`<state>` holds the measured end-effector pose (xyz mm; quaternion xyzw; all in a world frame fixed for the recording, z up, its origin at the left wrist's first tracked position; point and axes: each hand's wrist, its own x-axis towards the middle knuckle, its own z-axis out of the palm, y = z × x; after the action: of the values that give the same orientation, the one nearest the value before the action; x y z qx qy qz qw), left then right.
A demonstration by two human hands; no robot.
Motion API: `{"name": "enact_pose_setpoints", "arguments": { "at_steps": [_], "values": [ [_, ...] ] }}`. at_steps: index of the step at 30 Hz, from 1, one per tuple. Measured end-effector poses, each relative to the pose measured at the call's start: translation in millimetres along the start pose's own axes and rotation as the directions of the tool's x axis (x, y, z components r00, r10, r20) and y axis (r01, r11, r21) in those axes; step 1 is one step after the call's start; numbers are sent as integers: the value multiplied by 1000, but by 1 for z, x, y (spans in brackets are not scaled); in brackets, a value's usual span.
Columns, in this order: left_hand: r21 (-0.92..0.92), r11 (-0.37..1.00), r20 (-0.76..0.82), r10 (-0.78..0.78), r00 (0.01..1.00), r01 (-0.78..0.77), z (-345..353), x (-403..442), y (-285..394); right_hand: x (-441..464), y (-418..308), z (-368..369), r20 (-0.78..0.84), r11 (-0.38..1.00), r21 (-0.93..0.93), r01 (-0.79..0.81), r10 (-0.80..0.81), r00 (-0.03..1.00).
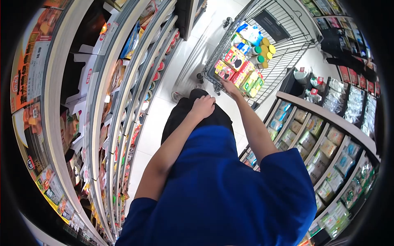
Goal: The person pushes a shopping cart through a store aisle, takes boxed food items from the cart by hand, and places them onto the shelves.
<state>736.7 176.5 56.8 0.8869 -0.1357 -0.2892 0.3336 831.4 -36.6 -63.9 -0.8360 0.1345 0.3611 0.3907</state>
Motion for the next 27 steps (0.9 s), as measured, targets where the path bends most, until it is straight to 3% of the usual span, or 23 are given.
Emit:
{"name": "enact_pose_setpoints", "arguments": {
  "at_steps": [2,4,6,7,8,9,11,14,16,17,18,20,23,27],
  "values": [
    [-55,998,-68,1,998,-4,1,11,4,-12,-8,5,22,999,26,-37,36,999],
    [-114,994,-142,-12,990,-4,-1,27,12,-9,7,15,-50,996,-43,72,-74,996],
    [-192,980,-142,-81,986,53,-1,46,25,2,30,24,27,971,109,212,-216,976],
    [-284,959,-251,-73,965,-1,12,60,26,3,59,31,35,916,106,387,-392,919],
    [-344,938,-184,-122,975,52,-2,63,40,6,77,30,52,823,110,558,-565,823],
    [-380,921,-166,-164,972,91,-2,74,45,37,67,28,104,802,111,587,-597,796],
    [-448,885,-201,-237,951,126,12,105,48,89,20,46,143,800,148,582,-600,787],
    [-474,855,-284,-374,883,210,48,147,34,75,28,53,206,820,248,517,-566,798],
    [-387,877,-331,-421,844,286,76,171,17,58,27,76,225,848,290,443,-510,830],
    [-231,898,-398,-439,805,375,86,178,10,64,35,64,225,863,299,407,-478,849],
    [-237,886,-404,-464,788,399,93,182,2,62,38,66,222,878,302,370,-442,869],
    [-231,787,-380,-615,692,572,107,189,-11,68,46,59,225,909,296,293,-364,904],
    [-349,726,-298,-685,665,592,115,193,-32,54,78,39,215,941,290,172,-240,947],
    [-414,619,-118,-763,635,667,106,203,-40,45,66,36,192,916,341,214,-290,937]
  ]
}}
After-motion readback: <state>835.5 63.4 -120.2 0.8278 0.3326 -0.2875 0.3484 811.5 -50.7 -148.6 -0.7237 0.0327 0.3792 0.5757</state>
